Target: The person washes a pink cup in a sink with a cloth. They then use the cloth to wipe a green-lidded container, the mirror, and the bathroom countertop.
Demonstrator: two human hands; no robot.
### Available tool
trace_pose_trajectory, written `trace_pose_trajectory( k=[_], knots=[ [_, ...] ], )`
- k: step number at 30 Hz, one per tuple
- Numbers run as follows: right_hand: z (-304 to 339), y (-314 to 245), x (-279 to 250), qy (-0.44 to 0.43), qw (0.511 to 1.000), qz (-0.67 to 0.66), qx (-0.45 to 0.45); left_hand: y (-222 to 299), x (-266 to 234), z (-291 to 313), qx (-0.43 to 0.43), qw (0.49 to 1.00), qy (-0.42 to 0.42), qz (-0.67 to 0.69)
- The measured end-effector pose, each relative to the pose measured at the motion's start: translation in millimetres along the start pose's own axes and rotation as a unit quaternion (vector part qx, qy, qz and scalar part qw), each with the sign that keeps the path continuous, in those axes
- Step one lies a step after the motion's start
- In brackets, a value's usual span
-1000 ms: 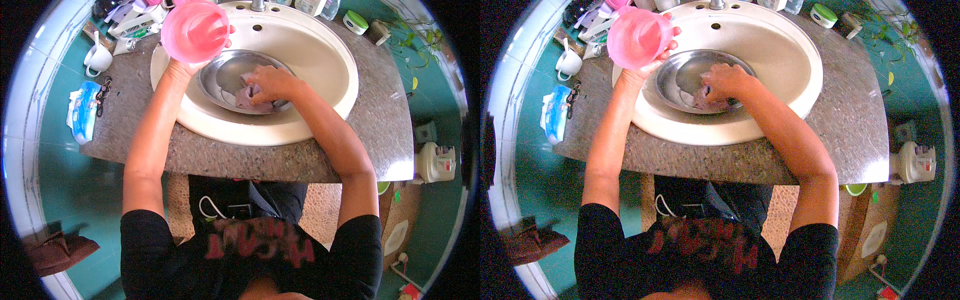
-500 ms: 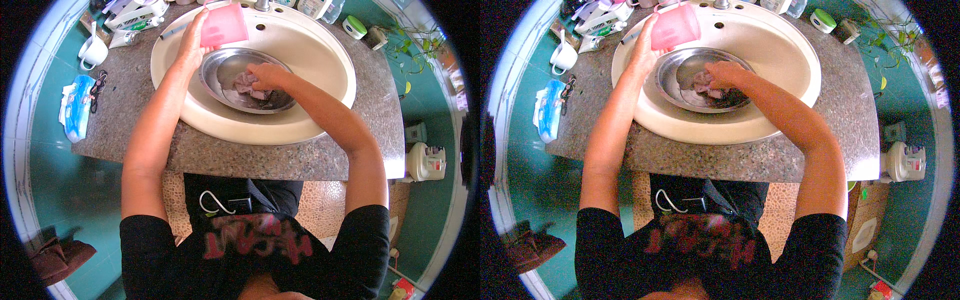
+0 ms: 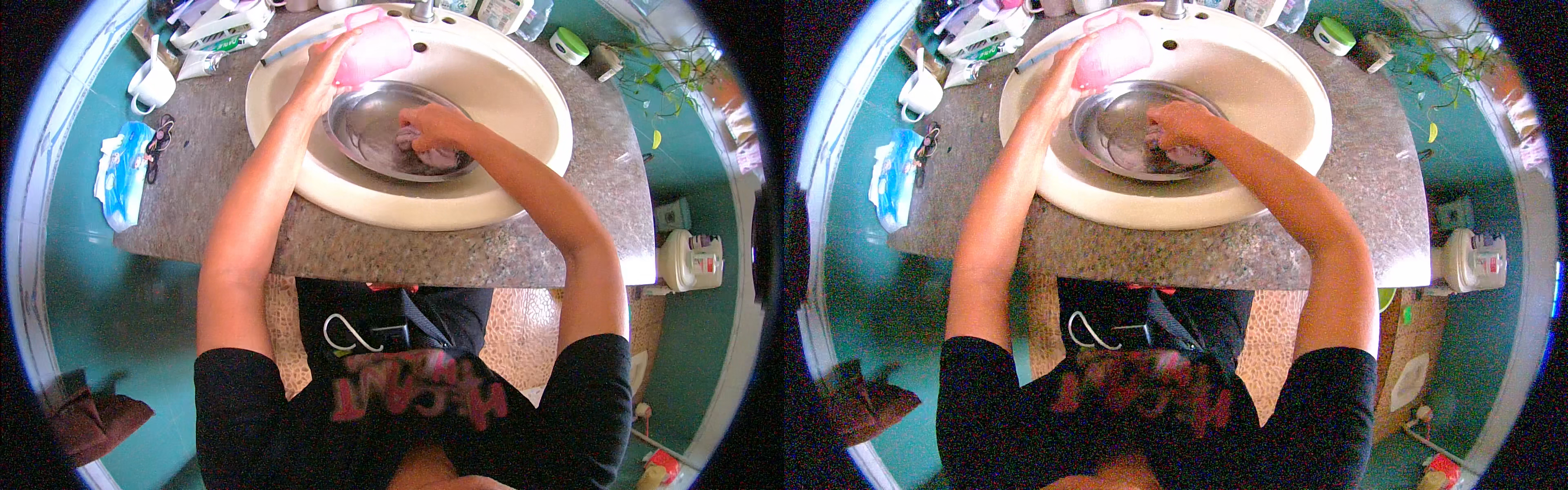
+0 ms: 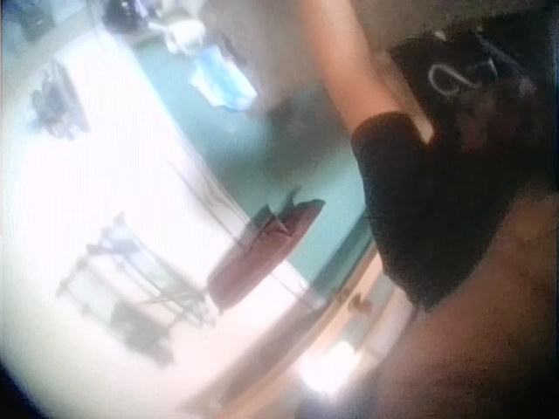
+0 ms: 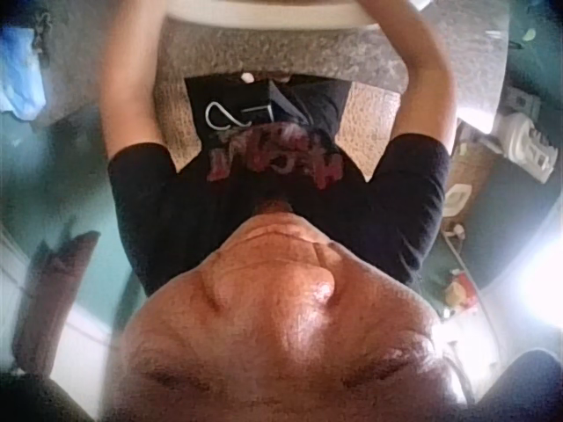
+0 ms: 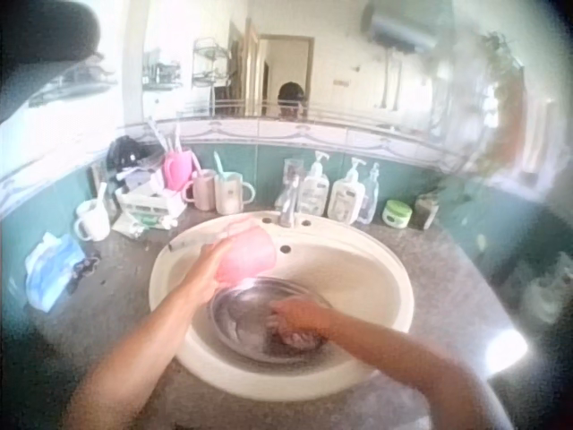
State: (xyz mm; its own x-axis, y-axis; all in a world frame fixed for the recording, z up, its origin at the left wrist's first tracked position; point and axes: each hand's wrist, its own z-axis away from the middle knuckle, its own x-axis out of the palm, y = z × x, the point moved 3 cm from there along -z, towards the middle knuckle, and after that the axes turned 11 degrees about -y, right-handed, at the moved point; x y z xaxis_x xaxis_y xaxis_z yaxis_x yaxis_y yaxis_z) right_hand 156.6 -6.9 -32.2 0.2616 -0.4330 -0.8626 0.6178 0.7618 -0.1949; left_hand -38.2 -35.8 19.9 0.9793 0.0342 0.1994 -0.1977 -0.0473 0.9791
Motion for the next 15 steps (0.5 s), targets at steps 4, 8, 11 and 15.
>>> trace_pose_trajectory(
  k=[4,8,11,15],
  knots=[
    [38,-29,-32,0.107,0.991,-0.075,-0.017,-8,-12,-4,-0.007,0.999,0.041,-0.008],
    [73,-54,-79,0.436,0.892,-0.094,-0.069,-10,3,0,-0.060,0.989,-0.079,0.114],
    [70,-47,-90,0.568,0.818,-0.083,-0.026,-3,30,11,-0.015,0.999,-0.035,0.024],
    [45,-51,-83,0.611,0.781,-0.130,-0.018,0,27,7,0.022,0.999,-0.034,-0.006]
  ],
)
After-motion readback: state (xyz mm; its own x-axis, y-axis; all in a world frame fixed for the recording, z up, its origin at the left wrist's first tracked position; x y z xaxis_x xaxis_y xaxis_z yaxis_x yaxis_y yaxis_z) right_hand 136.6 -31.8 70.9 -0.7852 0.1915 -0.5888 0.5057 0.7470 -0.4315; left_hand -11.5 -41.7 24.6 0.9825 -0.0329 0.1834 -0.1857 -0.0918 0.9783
